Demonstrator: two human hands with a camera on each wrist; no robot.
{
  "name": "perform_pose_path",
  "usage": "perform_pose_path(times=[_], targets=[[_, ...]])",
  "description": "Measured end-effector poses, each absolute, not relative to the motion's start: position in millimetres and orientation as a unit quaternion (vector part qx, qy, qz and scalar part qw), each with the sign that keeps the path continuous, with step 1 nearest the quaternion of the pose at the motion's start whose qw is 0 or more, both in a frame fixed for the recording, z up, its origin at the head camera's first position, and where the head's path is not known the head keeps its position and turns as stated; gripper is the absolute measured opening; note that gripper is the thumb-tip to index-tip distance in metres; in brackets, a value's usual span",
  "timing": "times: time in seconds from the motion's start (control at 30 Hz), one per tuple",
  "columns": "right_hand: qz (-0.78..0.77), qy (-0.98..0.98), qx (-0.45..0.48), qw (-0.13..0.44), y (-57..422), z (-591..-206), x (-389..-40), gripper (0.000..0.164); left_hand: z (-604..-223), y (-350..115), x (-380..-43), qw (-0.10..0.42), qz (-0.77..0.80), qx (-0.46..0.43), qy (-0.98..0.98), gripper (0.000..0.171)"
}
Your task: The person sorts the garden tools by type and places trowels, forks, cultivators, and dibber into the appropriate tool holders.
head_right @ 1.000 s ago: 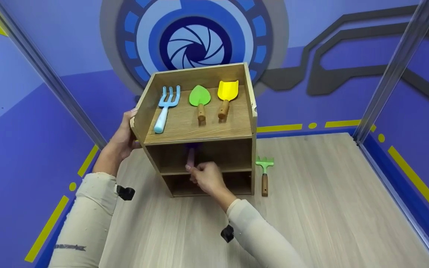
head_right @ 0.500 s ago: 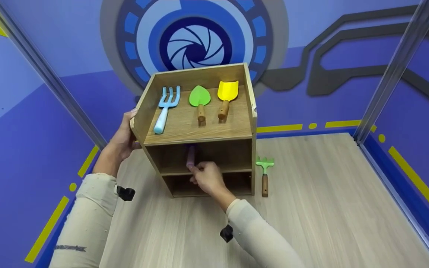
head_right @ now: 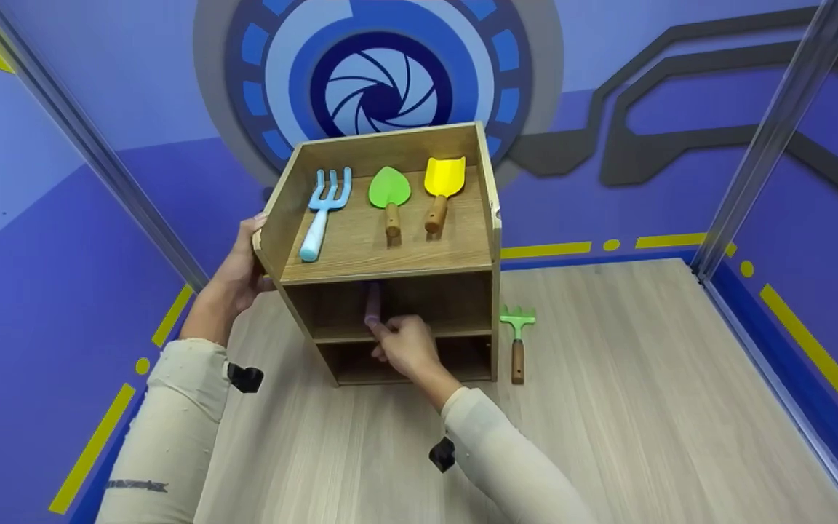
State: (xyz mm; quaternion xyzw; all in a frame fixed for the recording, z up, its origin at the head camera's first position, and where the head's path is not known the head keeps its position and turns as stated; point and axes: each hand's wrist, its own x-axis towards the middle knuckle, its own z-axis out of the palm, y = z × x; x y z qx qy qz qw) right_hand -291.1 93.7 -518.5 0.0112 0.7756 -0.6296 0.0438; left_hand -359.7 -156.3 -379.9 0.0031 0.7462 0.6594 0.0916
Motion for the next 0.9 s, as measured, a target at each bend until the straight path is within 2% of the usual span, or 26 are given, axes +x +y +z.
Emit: perform_pose_path(times=[0.53, 0.9], targets=[[-0.608, 0.791, -0.034, 0.060, 107, -514, -278, 0.037, -378, -156, -361, 0.093, 0.659, 0.016, 0.746, 0.075], [-0.503, 0.854, -0.120, 0.067, 163, -517, -248, 0.035, -379, -157, -360, 0.094, 0.663, 0.017, 0.743, 0.076]])
